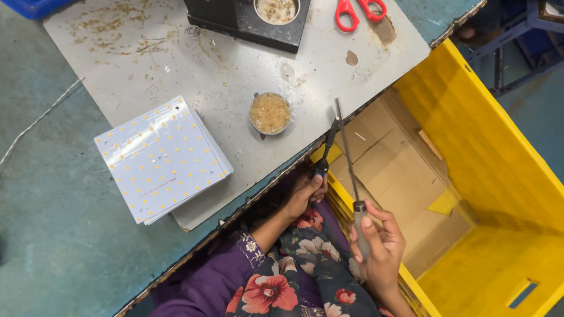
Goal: The person uses a soldering iron to attach wires to multiple LED circuit boards. They repeatedly pick up boards, apply solder to connection points, and place the boards aside after each soldering step.
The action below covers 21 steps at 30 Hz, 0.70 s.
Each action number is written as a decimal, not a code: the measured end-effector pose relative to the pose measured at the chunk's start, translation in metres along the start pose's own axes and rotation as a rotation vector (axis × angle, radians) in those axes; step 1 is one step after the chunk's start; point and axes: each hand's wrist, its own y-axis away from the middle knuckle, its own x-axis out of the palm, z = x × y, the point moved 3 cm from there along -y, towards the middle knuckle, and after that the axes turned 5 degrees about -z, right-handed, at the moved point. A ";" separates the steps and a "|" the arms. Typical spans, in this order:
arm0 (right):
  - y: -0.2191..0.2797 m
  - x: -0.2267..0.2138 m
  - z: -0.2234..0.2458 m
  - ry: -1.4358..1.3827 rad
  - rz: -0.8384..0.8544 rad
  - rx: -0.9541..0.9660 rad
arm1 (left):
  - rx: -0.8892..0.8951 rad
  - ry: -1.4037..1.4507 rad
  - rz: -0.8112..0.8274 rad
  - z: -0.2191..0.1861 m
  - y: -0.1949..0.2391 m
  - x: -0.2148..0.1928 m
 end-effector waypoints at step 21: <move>-0.007 -0.010 0.050 0.262 -0.031 -0.073 | 0.021 -0.015 0.004 -0.017 -0.001 0.005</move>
